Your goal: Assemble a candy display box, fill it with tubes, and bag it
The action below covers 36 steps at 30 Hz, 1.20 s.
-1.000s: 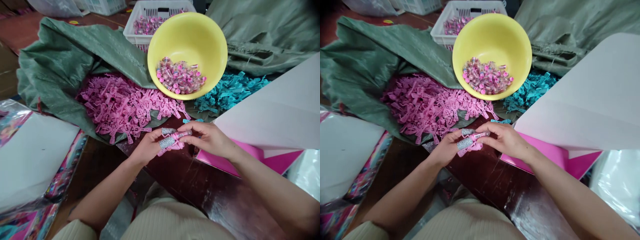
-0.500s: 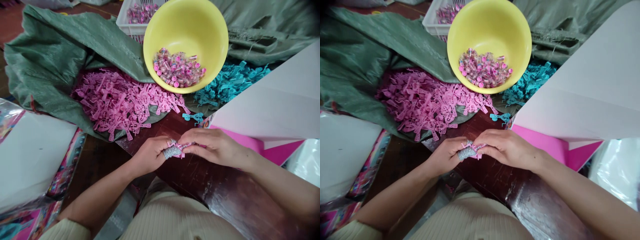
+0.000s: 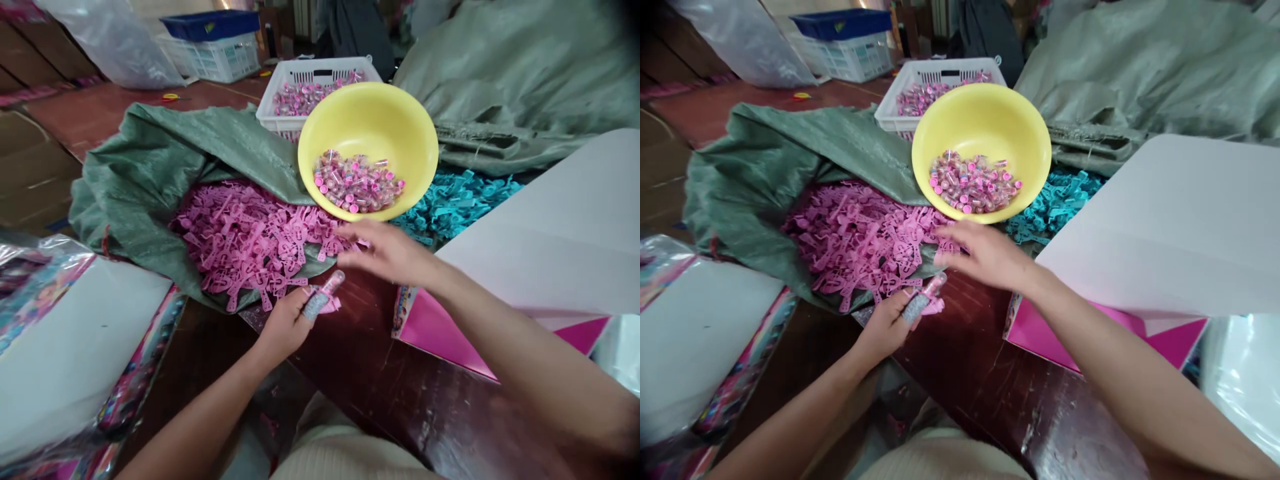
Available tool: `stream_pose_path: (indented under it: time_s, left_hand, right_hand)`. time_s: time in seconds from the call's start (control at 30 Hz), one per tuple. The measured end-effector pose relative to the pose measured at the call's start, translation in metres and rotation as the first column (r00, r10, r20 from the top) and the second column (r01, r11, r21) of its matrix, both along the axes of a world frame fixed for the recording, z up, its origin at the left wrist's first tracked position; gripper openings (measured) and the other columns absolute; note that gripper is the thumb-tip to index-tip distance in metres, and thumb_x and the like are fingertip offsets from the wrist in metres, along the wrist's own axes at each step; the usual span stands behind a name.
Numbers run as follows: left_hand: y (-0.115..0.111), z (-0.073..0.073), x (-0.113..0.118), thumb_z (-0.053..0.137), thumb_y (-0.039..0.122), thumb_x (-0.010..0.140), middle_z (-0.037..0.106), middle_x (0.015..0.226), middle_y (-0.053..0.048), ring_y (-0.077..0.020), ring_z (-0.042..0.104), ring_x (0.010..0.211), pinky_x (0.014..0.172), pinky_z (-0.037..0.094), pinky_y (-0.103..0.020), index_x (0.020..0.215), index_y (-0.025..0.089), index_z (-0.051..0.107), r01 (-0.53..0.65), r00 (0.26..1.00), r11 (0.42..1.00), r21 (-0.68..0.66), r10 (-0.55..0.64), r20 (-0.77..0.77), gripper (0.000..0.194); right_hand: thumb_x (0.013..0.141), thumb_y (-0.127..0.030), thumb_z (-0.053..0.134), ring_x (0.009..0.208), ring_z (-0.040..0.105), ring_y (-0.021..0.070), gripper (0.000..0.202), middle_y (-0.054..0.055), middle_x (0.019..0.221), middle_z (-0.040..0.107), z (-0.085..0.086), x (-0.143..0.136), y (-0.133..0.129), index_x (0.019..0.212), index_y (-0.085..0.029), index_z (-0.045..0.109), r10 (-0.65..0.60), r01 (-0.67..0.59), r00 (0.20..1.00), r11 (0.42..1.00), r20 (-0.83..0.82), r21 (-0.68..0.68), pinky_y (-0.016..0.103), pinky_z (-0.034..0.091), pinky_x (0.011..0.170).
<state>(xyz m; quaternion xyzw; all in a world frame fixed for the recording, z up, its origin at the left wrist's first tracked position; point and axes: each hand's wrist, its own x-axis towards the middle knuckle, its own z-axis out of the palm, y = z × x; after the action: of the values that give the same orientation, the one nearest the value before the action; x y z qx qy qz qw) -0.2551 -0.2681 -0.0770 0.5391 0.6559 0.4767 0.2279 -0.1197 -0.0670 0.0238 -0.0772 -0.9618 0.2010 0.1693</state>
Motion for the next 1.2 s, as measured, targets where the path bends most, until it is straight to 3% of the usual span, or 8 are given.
stream_pose_path:
  time_s: [0.1,0.2,0.3,0.5,0.6,0.73,0.93,1.2]
  left_hand:
    - [0.004,-0.003,0.005,0.045,0.041,0.100,0.051,0.057,0.004,-0.0100,0.043,0.051,0.054,0.035,-0.022,0.082,0.017,0.060,-0.020,0.934,0.991,-0.131,0.065,0.352,0.033]
    - [0.009,-0.007,0.015,0.065,0.047,0.090,0.061,0.071,0.001,-0.0108,0.051,0.061,0.061,0.042,-0.023,0.097,0.017,0.066,-0.008,0.879,0.996,-0.093,0.052,0.475,0.031]
    - [0.011,-0.009,0.020,0.075,0.042,0.084,0.068,0.090,-0.001,-0.0129,0.059,0.079,0.077,0.047,-0.025,0.105,0.017,0.070,-0.015,0.888,0.998,-0.054,0.038,0.459,0.033]
    - [0.004,-0.012,0.015,0.079,0.043,0.080,0.056,0.068,0.004,-0.0093,0.047,0.062,0.064,0.043,-0.022,0.097,0.017,0.072,-0.029,0.845,0.996,-0.081,0.067,0.530,0.032]
    - [0.000,-0.010,0.014,0.079,0.045,0.081,0.053,0.066,0.005,-0.0078,0.043,0.059,0.062,0.041,-0.021,0.094,0.017,0.073,-0.001,0.818,0.998,-0.069,0.041,0.573,0.031]
    - [-0.002,-0.002,0.018,0.079,0.046,0.081,0.055,0.063,0.004,-0.0089,0.046,0.059,0.061,0.042,-0.022,0.097,0.018,0.076,0.057,0.826,0.996,-0.070,-0.008,0.563,0.032]
    - [0.003,0.010,0.031,0.077,0.036,0.083,0.065,0.075,0.002,-0.0122,0.056,0.070,0.075,0.048,-0.025,0.100,0.019,0.077,0.153,0.871,0.987,-0.054,-0.108,0.479,0.024]
    - [0.003,0.009,0.045,0.068,0.030,0.091,0.069,0.088,-0.005,-0.0178,0.064,0.083,0.081,0.052,-0.030,0.094,0.015,0.069,0.126,0.967,0.985,0.120,-0.149,0.204,0.016]
  right_hand:
    - [0.095,-0.025,0.060,0.120,0.056,0.0360,0.038,0.018,0.127,0.060,0.002,-0.036,0.042,0.132,-0.018,0.065,-0.404,0.382,0.915,0.872,0.009,0.307,0.049,0.049,0.098]
    - [0.094,-0.021,0.055,0.119,0.055,0.0360,0.030,0.018,0.125,0.060,-0.011,-0.056,0.067,0.121,-0.016,0.068,-0.495,0.425,0.864,0.811,0.086,0.402,0.048,0.048,0.097]
    - [0.098,-0.028,0.051,0.115,0.057,0.0343,0.028,0.018,0.125,0.062,-0.018,-0.055,0.067,0.118,-0.015,0.064,-0.467,0.433,0.884,0.839,0.027,0.330,0.047,0.048,0.095]
    - [0.107,-0.038,0.039,0.085,0.067,0.0199,0.024,0.007,0.095,0.070,-0.001,-0.006,0.005,0.117,-0.020,0.051,-0.201,0.184,0.967,0.976,-0.155,-0.119,0.033,0.051,0.080]
    - [0.108,-0.045,0.035,0.062,0.063,0.0136,0.031,-0.002,0.074,0.063,-0.010,0.029,-0.035,0.118,-0.022,0.054,-0.120,0.105,0.992,0.944,-0.030,-0.312,0.028,0.051,0.066]
    - [0.099,-0.049,0.057,0.059,0.062,0.0116,0.039,0.003,0.096,0.065,-0.036,0.066,-0.057,0.130,-0.025,0.055,-0.080,0.144,0.986,0.849,0.145,-0.508,0.024,0.050,0.049]
    - [0.096,-0.027,0.067,0.099,0.068,0.0180,0.020,0.006,0.109,0.069,-0.042,0.083,-0.056,0.115,-0.023,0.068,0.016,-0.037,0.998,0.947,-0.067,-0.318,0.032,0.057,0.087]
    - [0.097,-0.019,0.065,0.103,0.067,0.0168,0.022,0.008,0.110,0.068,-0.037,0.092,-0.068,0.119,-0.019,0.067,0.047,-0.081,0.988,0.969,-0.146,-0.235,0.029,0.056,0.092]
